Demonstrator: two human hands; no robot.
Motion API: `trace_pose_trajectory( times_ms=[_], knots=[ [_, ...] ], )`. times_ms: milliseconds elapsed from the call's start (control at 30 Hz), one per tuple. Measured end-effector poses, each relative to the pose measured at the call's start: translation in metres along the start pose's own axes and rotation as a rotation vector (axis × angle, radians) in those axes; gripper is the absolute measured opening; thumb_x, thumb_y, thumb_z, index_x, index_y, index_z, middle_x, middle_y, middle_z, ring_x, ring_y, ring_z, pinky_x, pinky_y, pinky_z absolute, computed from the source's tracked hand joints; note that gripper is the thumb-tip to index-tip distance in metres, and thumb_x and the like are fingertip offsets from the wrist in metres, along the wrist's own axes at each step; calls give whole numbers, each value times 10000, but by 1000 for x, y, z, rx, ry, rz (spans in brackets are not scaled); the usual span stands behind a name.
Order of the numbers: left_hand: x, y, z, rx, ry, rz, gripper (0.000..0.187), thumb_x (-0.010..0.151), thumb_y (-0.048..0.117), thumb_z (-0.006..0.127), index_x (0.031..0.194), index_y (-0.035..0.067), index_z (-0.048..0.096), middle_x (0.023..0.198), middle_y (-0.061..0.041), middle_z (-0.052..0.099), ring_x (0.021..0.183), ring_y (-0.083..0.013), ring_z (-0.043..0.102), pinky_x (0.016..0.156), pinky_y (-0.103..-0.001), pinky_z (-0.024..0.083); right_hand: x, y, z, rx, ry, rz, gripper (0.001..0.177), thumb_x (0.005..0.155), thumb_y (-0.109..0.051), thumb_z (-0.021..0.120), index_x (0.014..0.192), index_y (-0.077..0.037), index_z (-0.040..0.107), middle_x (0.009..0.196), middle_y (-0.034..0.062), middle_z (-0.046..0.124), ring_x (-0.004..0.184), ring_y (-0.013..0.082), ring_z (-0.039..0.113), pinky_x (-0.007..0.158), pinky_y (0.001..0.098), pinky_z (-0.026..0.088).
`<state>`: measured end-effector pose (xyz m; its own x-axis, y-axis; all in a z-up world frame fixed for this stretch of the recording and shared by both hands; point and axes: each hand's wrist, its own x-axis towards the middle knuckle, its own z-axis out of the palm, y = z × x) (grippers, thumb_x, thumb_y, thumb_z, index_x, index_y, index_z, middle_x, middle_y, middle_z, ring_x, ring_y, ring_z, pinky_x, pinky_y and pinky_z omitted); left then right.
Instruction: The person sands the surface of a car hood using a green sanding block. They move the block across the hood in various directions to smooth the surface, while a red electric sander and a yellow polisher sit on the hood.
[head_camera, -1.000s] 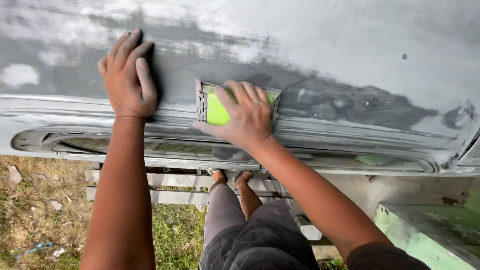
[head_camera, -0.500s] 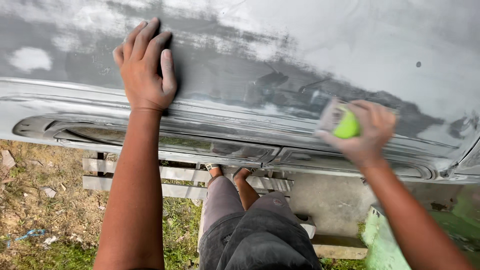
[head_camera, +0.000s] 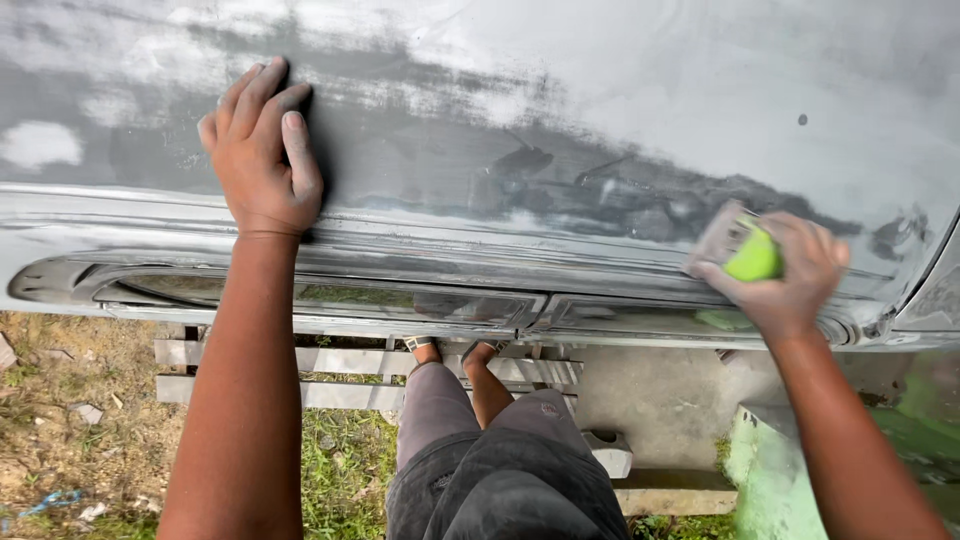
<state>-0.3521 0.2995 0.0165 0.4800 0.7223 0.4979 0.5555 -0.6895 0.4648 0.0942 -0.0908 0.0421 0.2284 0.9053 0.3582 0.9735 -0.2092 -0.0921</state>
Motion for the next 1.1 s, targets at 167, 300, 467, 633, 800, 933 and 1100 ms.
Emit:
trace_pose_trajectory(
  times_ms=[167, 300, 467, 633, 800, 933, 1100],
  knots=[
    [5, 10, -3, 87, -11, 38, 352, 1116, 214, 434, 1217, 66, 737, 1410, -95, 635, 1264, -336, 570, 910, -447, 359, 47, -92, 29, 33, -13, 55, 722, 680, -660, 913, 1076, -78, 750, 1156, 118, 745, 1050, 294, 661, 1060, 553, 270],
    [8, 6, -5, 17, 12, 41, 435, 1158, 180, 365, 1205, 14, 765, 1375, -143, 677, 1254, -353, 588, 940, -447, 355, 135, -270, 62, 144, -8, 46, 680, 652, -738, 860, 1039, -192, 737, 1103, 14, 684, 981, 243, 619, 761, 446, 367],
    [2, 4, -4, 23, -8, 64, 441, 1161, 178, 357, 1218, 0, 757, 1400, -152, 668, 1251, -381, 590, 946, -461, 360, 120, -234, 50, 149, 38, 0, 681, 716, -757, 833, 1072, -186, 729, 1093, -8, 700, 942, 208, 648, 761, 385, 351],
    [5, 4, -3, -7, 33, 53, 448, 1163, 205, 356, 1204, 7, 756, 1381, -163, 673, 1243, -377, 594, 932, -468, 358, 25, -29, 9, 218, -39, 48, 731, 669, -581, 952, 1148, -58, 774, 1187, 138, 747, 1081, 300, 699, 1002, 488, 398],
    [10, 16, -5, 120, -16, 9, 380, 1111, 271, 409, 1227, 78, 714, 1404, -86, 618, 1233, -342, 560, 908, -467, 362, -19, 50, 8, 13, 11, -11, 735, 683, -493, 1014, 1144, 22, 765, 1170, 192, 750, 1106, 375, 688, 1039, 510, 368],
    [7, 16, -8, 126, -59, -14, 367, 1090, 299, 436, 1241, 93, 699, 1431, -84, 597, 1263, -340, 553, 928, -469, 361, 58, -115, 38, 23, -65, 97, 682, 705, -639, 880, 1085, -82, 776, 1139, 83, 745, 1040, 267, 638, 975, 478, 324],
    [0, 1, -3, 33, -25, -30, 398, 1078, 217, 318, 1211, 140, 686, 1376, -48, 616, 1288, -283, 555, 915, -411, 347, 157, -347, 85, 275, 87, 61, 627, 564, -567, 865, 990, -167, 638, 1073, 45, 643, 939, 282, 619, 725, 441, 400]
  ],
)
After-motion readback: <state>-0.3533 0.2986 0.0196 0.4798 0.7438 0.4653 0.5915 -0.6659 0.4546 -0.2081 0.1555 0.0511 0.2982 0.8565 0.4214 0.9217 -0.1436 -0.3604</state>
